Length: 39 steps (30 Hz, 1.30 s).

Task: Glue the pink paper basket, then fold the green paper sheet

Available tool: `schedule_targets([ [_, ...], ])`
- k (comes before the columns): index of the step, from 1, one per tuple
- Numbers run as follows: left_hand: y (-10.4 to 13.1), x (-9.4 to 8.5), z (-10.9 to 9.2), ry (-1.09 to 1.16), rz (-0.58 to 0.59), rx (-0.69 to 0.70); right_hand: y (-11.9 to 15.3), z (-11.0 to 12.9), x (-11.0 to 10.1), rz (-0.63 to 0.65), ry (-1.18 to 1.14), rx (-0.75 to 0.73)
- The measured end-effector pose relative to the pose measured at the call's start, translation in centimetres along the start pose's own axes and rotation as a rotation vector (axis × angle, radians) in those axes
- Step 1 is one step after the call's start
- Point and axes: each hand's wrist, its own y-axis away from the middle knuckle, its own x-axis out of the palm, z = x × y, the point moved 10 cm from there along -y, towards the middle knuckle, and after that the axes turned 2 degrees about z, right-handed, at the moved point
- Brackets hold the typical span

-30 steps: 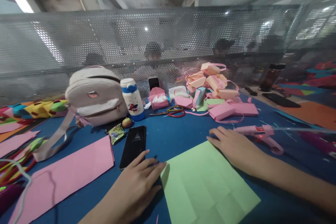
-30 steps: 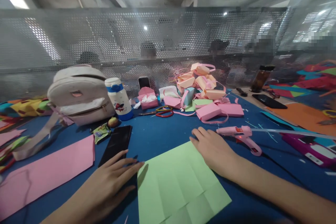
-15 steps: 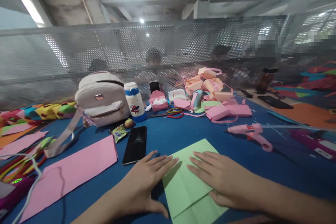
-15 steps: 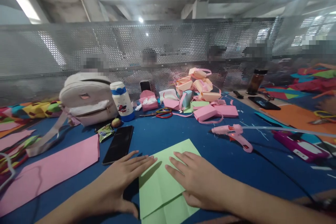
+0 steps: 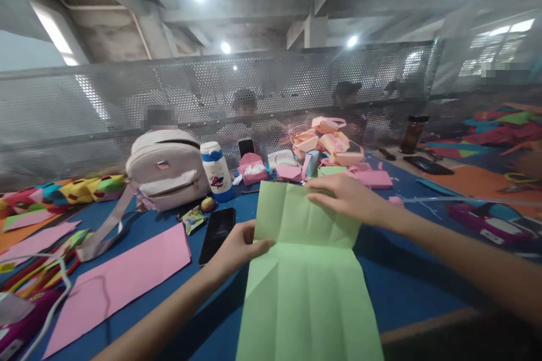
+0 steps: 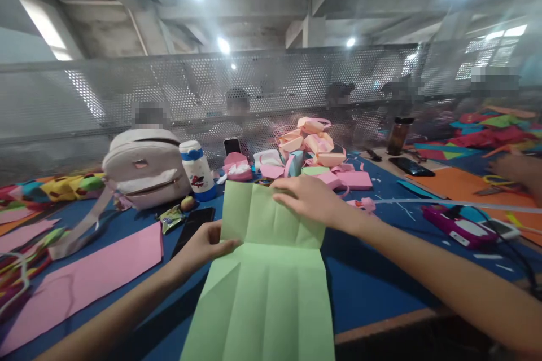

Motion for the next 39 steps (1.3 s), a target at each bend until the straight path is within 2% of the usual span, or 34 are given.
schedule_targets([
  [3,-0.4,0.6,0.3,0.084,0.018,-0.065,-0.4,-1.2,-0.7,-0.038,-0.106,0.032],
  [6,-0.2,0.7,0.6,0.122,0.06,-0.123,-0.1,-2.6,-0.4,-0.039,-0.229,0.089],
  [10,-0.3,-1.3,1.2,0.064,0.044,-0.146,1.7,-5.3,0.4,-0.051,-0.324,0.219],
  [12,-0.7,-2.9,1.1,-0.017,0.013,-0.131,2.8,-6.7,1.8,0.054,-0.317,0.288],
  [15,-1.5,-4.2,0.1,-0.176,0.013,-0.08,4.5,-7.4,4.3,0.295,-0.247,0.298],
  [16,-1.9,-4.3,-0.3,-0.234,0.028,-0.059,4.9,-7.3,4.5,0.316,-0.19,0.288],
  [17,-2.3,-4.1,-0.6,-0.292,0.046,-0.037,5.0,-7.1,4.2,0.285,-0.109,0.275],
  [20,-3.5,-2.7,-1.5,-0.46,0.088,0.029,4.4,-4.6,1.9,0.035,0.206,0.171],
  [22,-4.2,-1.4,-1.8,-0.564,0.1,0.069,3.6,-1.6,2.1,-0.033,0.331,0.026],
  [25,-4.7,0.5,-2.3,-0.72,0.096,0.122,2.2,0.7,5.1,0.077,0.356,-0.095],
  [27,-4.5,1.4,-2.8,-0.832,0.079,0.15,1.3,0.4,7.4,0.183,0.353,-0.061],
  [31,-3.1,3.5,-3.3,-1.07,0.074,0.179,0.5,-0.2,10.4,0.285,0.366,-0.024],
  [35,-1.2,6.3,-2.6,-1.253,0.132,0.185,1.7,0.7,12.1,0.381,0.379,-0.031],
  [39,0.6,8.4,-1.3,-1.306,0.173,0.181,3.9,1.9,12.6,0.457,0.357,-0.058],
])
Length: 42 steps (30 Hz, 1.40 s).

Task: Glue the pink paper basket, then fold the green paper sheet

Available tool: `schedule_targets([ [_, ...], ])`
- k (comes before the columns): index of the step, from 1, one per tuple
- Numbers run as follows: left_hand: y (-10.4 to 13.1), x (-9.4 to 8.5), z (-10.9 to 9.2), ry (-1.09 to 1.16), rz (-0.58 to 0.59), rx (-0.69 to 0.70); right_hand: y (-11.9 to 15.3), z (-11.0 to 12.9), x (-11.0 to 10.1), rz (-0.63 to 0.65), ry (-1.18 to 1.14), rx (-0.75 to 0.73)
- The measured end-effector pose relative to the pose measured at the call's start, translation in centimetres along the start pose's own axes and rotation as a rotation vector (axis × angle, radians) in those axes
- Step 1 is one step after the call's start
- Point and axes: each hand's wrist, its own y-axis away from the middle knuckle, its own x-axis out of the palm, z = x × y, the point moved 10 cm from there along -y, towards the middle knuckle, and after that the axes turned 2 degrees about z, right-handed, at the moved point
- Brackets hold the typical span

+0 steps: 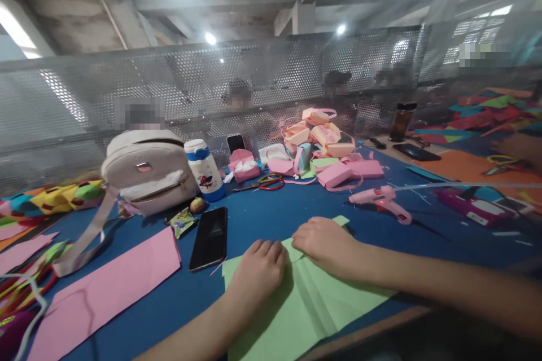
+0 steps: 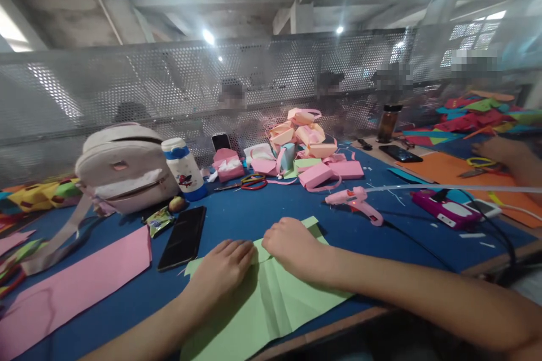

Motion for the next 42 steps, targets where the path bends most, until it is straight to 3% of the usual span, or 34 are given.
schedule_targets([
  [4,1.3,0.9,-0.9,0.024,-0.007,0.029,1.3,1.1,0.4,-0.031,-0.148,-0.081],
  [10,3.4,1.5,-0.5,0.044,-0.045,0.088,2.0,0.4,2.6,0.003,-0.241,-0.047],
  [17,8.3,2.1,2.5,-0.158,-0.254,-0.073,5.4,-3.8,4.5,0.029,-0.185,0.098],
  [22,10.9,1.7,3.1,-0.242,-0.339,-0.098,7.4,-6.6,5.6,-0.024,-0.1,0.206],
  [25,9.2,0.5,3.5,-0.183,-0.206,-0.153,6.7,-6.4,4.6,-0.072,-0.071,0.236],
  [28,5.4,-0.8,3.5,0.038,-0.024,-0.196,4.1,-3.8,2.0,-0.11,-0.115,0.148],
  [31,1.3,-2.2,3.3,0.129,-0.015,-0.175,0.9,-1.2,0.2,-0.074,-0.222,0.047],
  [33,-0.5,-2.0,3.9,0.196,-0.021,-0.174,-0.6,-1.1,-0.5,-0.07,-0.246,0.063],
  [38,-1.8,0.3,5.9,0.39,0.02,-0.158,-2.0,-2.7,0.2,-0.036,-0.327,0.08],
  [42,-1.8,0.5,6.7,0.515,0.015,-0.144,-2.0,-3.0,0.3,-0.031,-0.448,0.04],
])
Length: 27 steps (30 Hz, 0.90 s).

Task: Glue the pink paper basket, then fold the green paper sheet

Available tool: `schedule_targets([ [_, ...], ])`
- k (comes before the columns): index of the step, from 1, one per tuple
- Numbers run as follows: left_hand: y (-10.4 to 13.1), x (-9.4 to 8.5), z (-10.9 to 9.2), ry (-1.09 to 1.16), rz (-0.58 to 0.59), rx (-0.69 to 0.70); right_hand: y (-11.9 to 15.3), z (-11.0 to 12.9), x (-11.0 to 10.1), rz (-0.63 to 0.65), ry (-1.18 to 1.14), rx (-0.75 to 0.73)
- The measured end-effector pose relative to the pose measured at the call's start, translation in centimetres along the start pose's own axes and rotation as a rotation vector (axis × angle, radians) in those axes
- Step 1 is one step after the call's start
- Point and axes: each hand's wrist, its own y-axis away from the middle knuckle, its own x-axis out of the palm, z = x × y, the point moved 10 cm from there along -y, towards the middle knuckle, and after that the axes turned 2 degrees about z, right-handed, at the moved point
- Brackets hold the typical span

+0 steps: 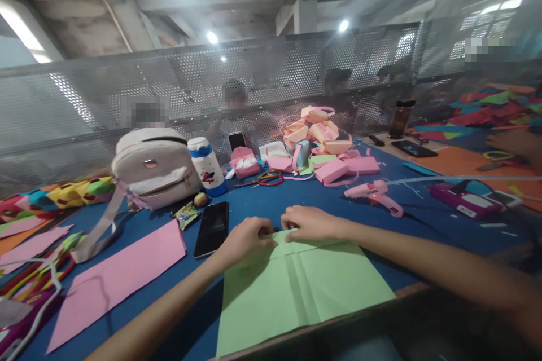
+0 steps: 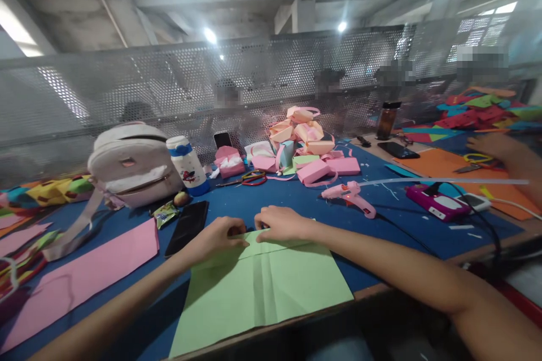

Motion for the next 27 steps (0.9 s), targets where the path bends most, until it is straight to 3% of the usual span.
schedule_targets([
  [7,0.9,-2.7,-1.7,0.205,-0.099,0.039,0.4,0.8,-2.2,-0.088,-0.205,0.027],
  [14,5.9,-5.6,-1.8,0.298,-0.201,-0.003,3.9,-0.4,-4.5,-0.194,-0.302,0.067],
  [21,10.7,-7.7,0.1,0.321,-0.312,-0.118,7.7,-1.6,-5.1,-0.22,-0.369,0.097],
  [27,12.1,-8.3,2.4,0.324,-0.333,-0.179,10.0,-3.8,-6.2,-0.239,-0.355,0.191],
])
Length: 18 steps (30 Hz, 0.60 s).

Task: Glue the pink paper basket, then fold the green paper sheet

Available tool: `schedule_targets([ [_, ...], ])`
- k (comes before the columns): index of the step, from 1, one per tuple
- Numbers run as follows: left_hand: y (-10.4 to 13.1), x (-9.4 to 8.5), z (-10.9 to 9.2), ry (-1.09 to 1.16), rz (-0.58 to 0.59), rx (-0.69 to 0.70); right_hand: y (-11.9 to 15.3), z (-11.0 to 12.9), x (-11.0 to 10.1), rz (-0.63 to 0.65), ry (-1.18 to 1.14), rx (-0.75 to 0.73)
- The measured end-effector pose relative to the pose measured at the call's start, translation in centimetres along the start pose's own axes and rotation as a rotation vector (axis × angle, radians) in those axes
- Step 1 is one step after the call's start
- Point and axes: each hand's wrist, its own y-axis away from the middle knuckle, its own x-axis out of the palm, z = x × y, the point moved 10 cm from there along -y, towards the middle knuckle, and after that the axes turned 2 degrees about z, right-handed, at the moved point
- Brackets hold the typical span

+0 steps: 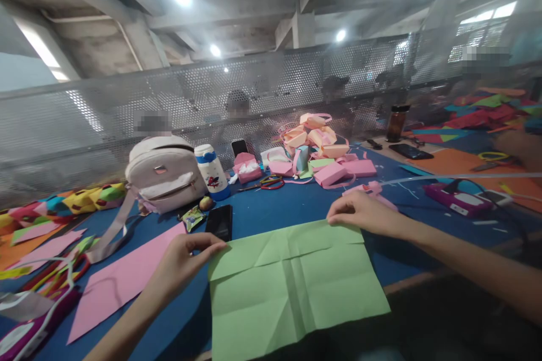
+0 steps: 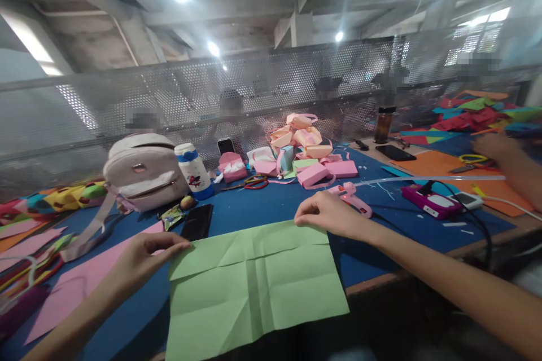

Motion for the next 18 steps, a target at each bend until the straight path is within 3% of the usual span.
schedule_targets([
  [7,-1.7,0.8,0.1,-0.092,0.038,0.05,0.4,0.5,-3.2,-0.197,0.073,-0.005],
  [10,-3.4,2.1,-0.5,-0.131,0.169,0.106,0.0,2.5,-4.0,-0.274,0.21,-0.123],
  [14,-6.1,4.6,-2.9,-0.164,0.334,0.174,-1.4,5.5,-3.0,-0.225,0.272,-0.277],
  [18,-8.0,7.4,-5.4,-0.16,0.494,0.183,-2.7,7.3,-3.0,-0.24,0.279,-0.335],
])
